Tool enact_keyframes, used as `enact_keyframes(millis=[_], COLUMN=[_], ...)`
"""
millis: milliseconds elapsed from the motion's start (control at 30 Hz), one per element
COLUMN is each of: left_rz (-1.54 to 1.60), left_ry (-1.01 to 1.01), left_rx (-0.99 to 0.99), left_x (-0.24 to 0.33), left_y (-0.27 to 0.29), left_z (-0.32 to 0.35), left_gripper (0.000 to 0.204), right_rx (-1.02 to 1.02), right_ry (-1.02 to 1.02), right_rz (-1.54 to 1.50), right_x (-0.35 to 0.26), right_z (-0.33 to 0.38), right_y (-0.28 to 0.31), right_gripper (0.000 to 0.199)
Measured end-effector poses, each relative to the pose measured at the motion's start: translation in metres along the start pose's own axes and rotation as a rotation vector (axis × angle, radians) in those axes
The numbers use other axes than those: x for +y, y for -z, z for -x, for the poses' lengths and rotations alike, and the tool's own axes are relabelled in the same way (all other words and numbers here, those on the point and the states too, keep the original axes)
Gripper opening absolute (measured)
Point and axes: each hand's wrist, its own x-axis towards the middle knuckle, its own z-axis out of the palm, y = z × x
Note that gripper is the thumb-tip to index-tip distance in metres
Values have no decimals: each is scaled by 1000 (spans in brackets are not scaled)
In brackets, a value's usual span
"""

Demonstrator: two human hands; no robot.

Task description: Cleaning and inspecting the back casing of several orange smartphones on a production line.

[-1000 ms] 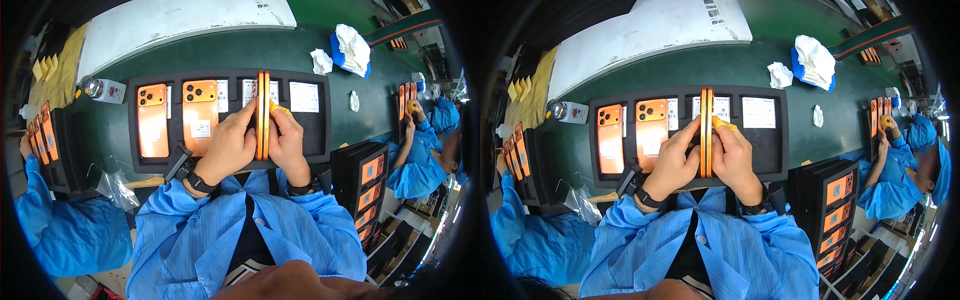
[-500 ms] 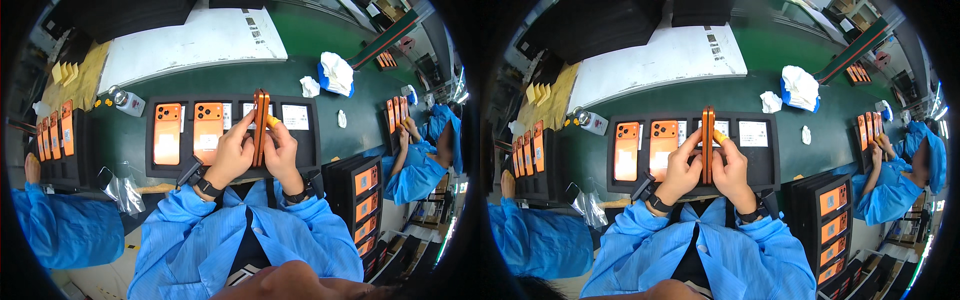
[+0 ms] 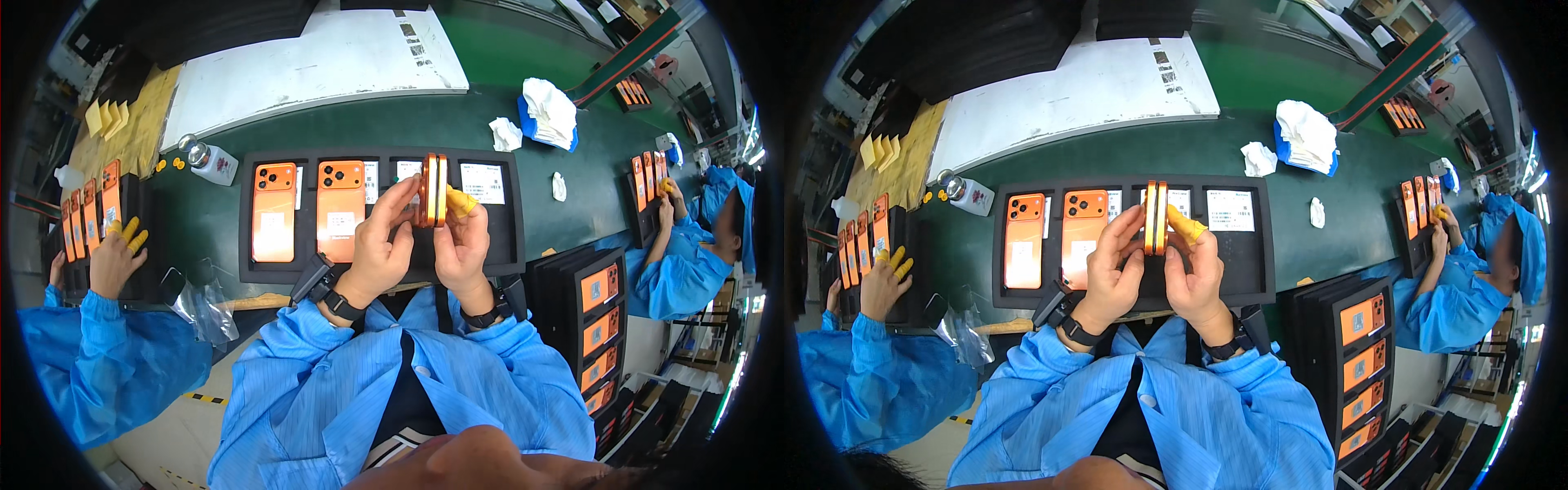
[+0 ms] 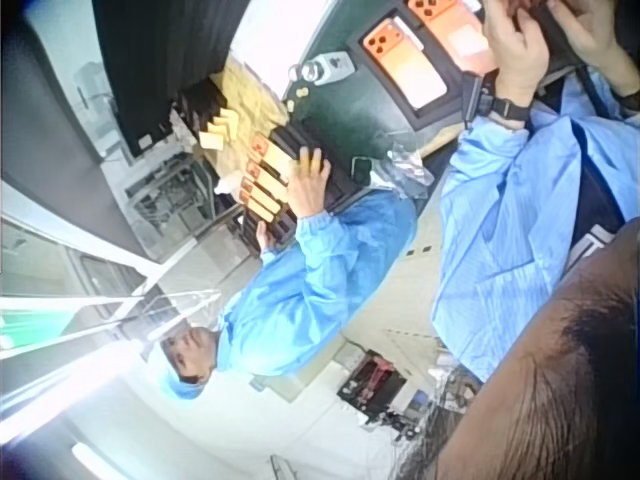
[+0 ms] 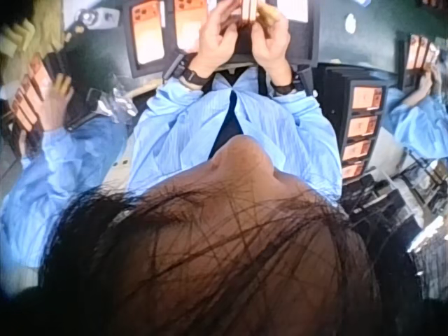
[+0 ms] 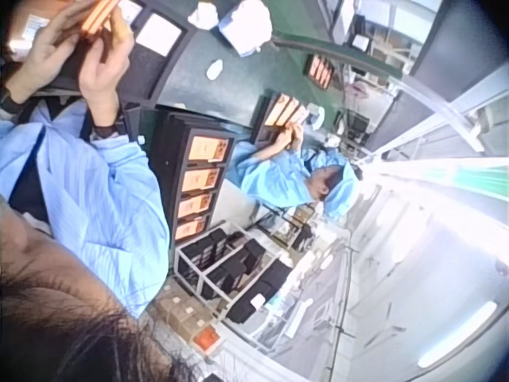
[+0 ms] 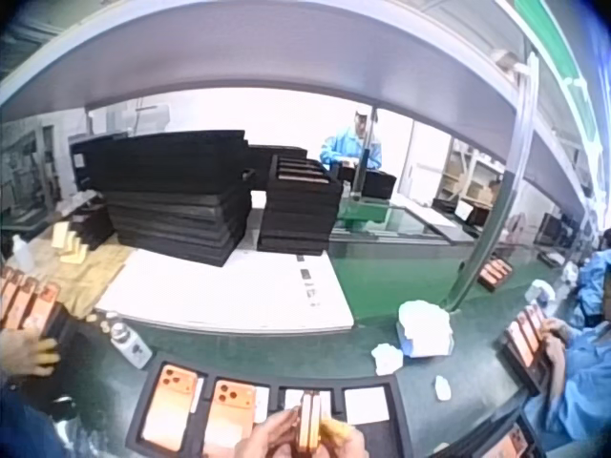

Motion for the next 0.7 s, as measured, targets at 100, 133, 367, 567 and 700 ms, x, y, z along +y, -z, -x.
enact_keyframes(millis=[100,133,367,567,700], left_rz=[33,47,245,90,286], left_ry=[20,34,49,109,232], left_rx=[1,3,49,-38,50], left_x=[0,-1,6,-3,-15], left_y=[0,0,-10,-3,-3], left_z=[1,0,-11,12,20], left_gripper=[65,67,69,56,50], right_rx=[-4,-4,-32,-105,-171], right_ry=[-37,-36,-83,-218,-238], right_rz=[7,8,-169,-141,-65], right_x=[-5,-9,-19,-17,-19], right_z=[0,-3,-16,20,32], right_y=[-1,-1,6,29,31], right_gripper=[57,57,65,63,60])
